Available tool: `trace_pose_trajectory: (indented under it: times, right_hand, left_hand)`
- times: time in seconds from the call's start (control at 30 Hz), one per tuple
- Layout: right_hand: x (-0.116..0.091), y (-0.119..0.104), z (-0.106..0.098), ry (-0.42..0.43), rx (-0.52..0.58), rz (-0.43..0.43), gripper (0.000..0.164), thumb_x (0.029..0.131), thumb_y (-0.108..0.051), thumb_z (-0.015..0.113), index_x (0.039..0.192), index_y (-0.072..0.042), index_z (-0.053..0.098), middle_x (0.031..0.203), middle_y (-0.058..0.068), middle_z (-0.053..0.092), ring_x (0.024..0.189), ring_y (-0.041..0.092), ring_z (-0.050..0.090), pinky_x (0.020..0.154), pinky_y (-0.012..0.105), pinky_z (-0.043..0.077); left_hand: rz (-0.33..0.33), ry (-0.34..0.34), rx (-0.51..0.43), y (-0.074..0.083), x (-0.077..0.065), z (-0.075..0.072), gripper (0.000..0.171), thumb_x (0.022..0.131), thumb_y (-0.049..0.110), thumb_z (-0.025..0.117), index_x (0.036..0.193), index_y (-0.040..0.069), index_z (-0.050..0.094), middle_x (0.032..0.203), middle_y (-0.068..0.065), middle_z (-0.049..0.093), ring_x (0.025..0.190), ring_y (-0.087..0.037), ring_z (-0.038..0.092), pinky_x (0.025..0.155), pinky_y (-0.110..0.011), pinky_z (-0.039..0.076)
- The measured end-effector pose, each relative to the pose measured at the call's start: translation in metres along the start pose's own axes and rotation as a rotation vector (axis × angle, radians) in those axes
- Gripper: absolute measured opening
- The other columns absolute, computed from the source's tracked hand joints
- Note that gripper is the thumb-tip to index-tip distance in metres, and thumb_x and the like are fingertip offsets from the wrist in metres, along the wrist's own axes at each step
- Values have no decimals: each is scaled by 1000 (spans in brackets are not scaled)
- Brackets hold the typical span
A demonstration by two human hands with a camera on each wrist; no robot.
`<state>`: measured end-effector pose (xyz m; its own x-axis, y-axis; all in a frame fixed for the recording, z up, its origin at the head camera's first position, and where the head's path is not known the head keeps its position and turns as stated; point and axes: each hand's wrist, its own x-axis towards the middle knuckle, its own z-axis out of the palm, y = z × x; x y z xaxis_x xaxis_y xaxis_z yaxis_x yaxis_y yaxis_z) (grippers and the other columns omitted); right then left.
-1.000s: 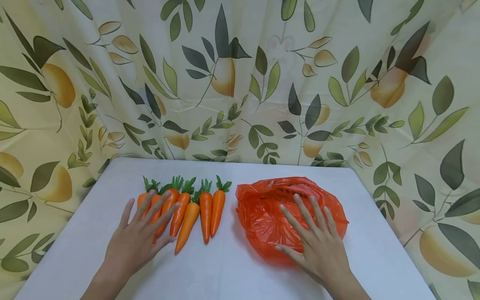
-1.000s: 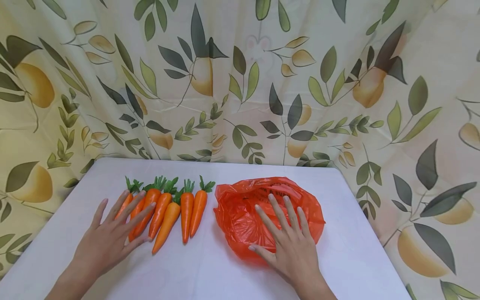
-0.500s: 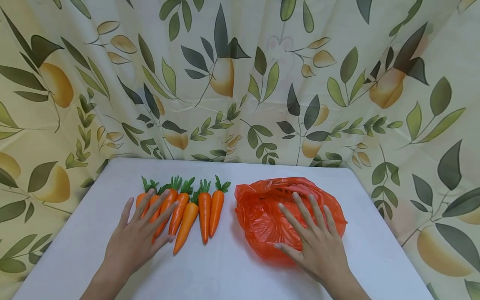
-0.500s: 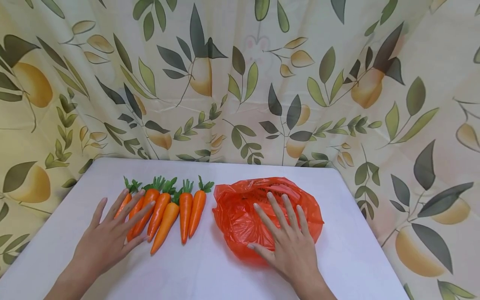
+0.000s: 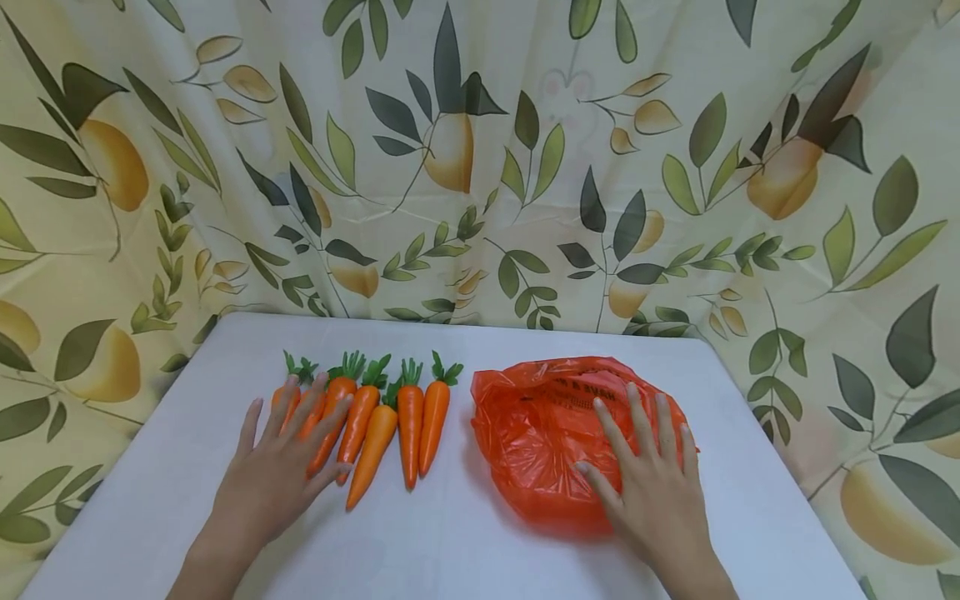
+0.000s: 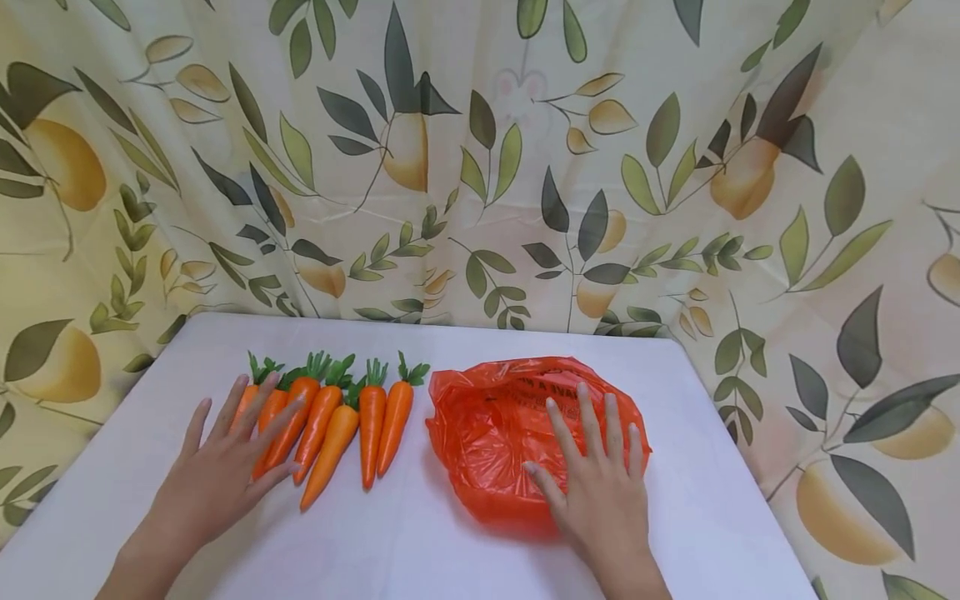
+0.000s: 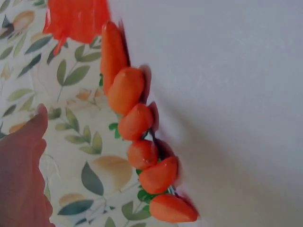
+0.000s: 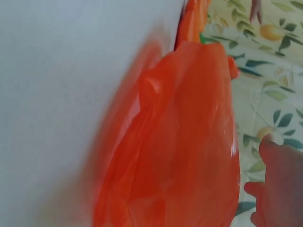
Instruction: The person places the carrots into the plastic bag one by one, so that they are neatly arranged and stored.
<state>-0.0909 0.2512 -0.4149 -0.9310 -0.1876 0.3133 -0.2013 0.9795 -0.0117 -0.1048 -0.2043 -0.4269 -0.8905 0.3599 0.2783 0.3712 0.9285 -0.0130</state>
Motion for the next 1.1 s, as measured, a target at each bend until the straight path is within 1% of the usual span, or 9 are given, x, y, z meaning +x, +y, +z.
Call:
trace_pose_trajectory:
  times: [0.07,0.17,0.3,0.43,0.63,0.73,0.83,1.0,1.1]
  right_hand:
    - [1,5,-1,-1,8,37,89,94,-58,64,166,-23,25,172,11,-7,154,41,-13,117,66,-8]
    - [1,14,-1,-14,20,81,88,94,-53,66,166,-21,25,172,13,-7,153,44,-13,116,69,-7]
    - [1,23,-2,-40,28,133,84,94,-46,71,162,-16,32,171,16,-9,152,49,-12,113,75,1]
    - [2,29,0,-53,18,158,76,93,-42,73,156,-11,43,170,18,-11,150,53,-8,109,79,12]
    - [1,32,5,-70,28,192,75,94,-41,73,156,-10,43,168,25,-5,144,61,6,102,82,22]
    - [4,34,6,-114,79,235,74,96,-38,71,157,-9,42,166,30,-2,140,64,13,97,82,32]
    - [6,36,6,-172,152,278,72,99,-36,68,157,-5,40,163,37,1,134,66,20,84,81,41]
    - [7,40,5,-225,246,357,70,101,-34,65,156,0,39,159,43,4,129,71,27,83,80,43]
    - [9,45,4,-256,307,401,71,100,-32,67,155,1,39,157,46,6,130,73,25,85,80,41]
  left_hand:
    - [-43,-32,-26,-4,-1,0,81,97,59,62,164,24,32,173,-8,0,156,-34,-12,119,-59,-11]
    - [-87,-64,-70,-14,-2,-1,82,97,54,66,164,21,32,173,-9,-3,155,-34,-16,118,-61,-12]
    - [-119,-94,-113,-31,-1,-2,81,100,53,63,165,21,27,172,-10,-7,155,-40,-11,116,-71,3]
    - [-157,-152,-195,-48,1,2,79,104,54,55,167,23,19,172,-10,-12,154,-47,-5,108,-78,20]
    - [-228,-224,-331,-67,2,14,78,103,49,58,166,19,23,171,-18,-8,147,-60,9,97,-85,23]
    - [-264,-249,-373,-74,3,20,76,104,50,57,165,17,25,170,-22,-4,143,-61,15,96,-86,23]
    - [-288,-271,-428,-79,4,24,75,105,52,54,164,17,25,168,-27,-1,140,-64,17,93,-87,26]
    - [-321,-322,-497,-83,12,31,76,105,57,48,165,17,23,165,-32,0,136,-73,14,86,-89,28]
    - [-332,-334,-508,-83,16,35,76,105,57,47,165,15,24,163,-36,5,135,-75,14,87,-89,27]
